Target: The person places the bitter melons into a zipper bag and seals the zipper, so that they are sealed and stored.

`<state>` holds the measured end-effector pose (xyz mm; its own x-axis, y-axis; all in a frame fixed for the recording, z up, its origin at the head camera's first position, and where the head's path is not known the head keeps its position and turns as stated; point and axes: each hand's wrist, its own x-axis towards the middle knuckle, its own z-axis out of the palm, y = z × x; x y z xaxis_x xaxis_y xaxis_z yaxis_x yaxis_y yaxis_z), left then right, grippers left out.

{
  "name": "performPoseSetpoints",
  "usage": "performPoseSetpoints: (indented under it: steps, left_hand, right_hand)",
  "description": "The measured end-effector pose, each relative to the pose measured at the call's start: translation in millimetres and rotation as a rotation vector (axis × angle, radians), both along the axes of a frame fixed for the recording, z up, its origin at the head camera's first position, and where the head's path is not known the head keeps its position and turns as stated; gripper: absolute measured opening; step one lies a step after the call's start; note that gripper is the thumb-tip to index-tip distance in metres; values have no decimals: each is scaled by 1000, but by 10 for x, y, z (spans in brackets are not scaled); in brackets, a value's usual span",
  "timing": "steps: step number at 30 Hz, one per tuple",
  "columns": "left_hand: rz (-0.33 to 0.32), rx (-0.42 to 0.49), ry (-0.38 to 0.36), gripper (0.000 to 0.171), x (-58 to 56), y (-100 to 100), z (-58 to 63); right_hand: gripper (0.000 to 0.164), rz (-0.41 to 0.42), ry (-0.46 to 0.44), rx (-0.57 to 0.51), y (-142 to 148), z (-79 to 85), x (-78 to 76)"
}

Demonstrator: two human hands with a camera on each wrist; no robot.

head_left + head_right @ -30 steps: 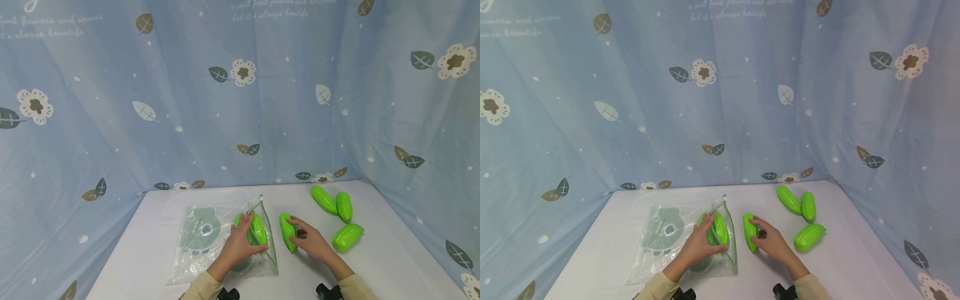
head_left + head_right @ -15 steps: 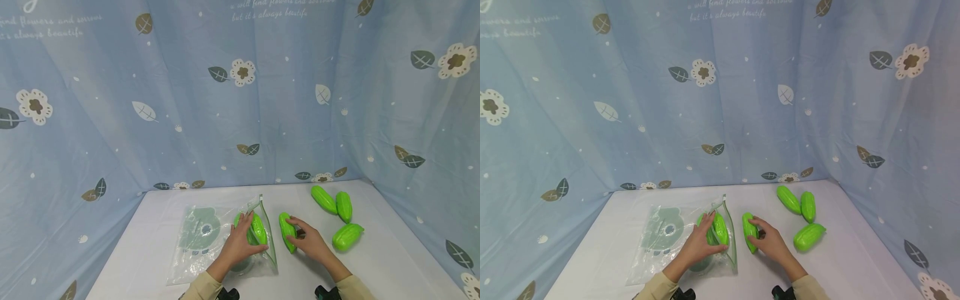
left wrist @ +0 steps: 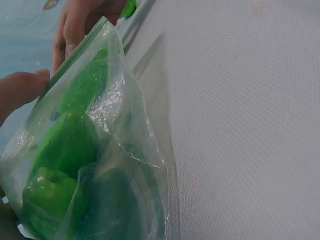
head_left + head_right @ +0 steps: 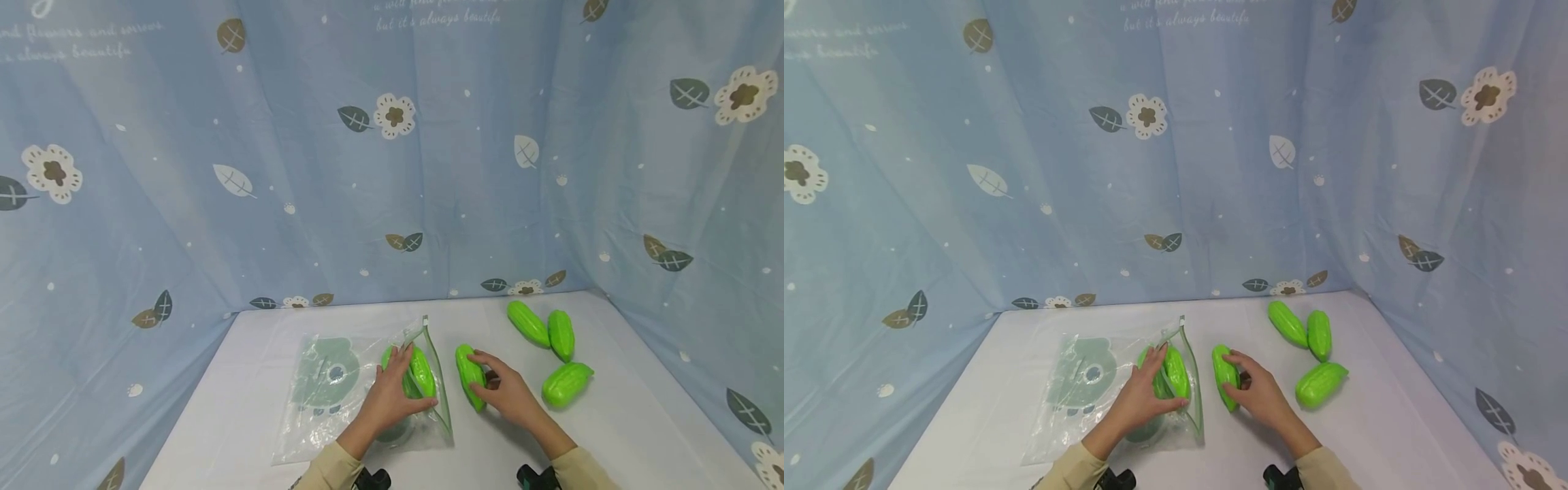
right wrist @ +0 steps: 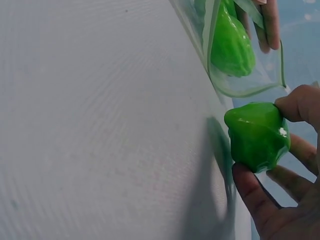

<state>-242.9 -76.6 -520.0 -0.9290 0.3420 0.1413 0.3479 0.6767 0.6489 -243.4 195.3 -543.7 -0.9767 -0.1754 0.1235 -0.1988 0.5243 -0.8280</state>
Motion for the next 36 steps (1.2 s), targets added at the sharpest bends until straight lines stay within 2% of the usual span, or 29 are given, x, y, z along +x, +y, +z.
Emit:
performPoseSetpoints:
  steps: [7,15,24,29,36]
  left_hand:
    - [-1,2,7,110,1,5,7]
    - [2,3,2,110,-1,4,4]
    - [-6,13,-6,110,-6,4,-2]
    - [-10,19,-5,109,-3,3,4]
    - [-13,26,-8,109,5,6,12]
  right_hand:
    - [56,43,40,-45,17,18,1]
    - [54,164,140,-92,-13,33,-1]
    - [54,301,159,-120,-76,50,0]
    - [54,319,155,-121,-123,16,-26]
    - [54,292,137,-98,-187,-16,-77]
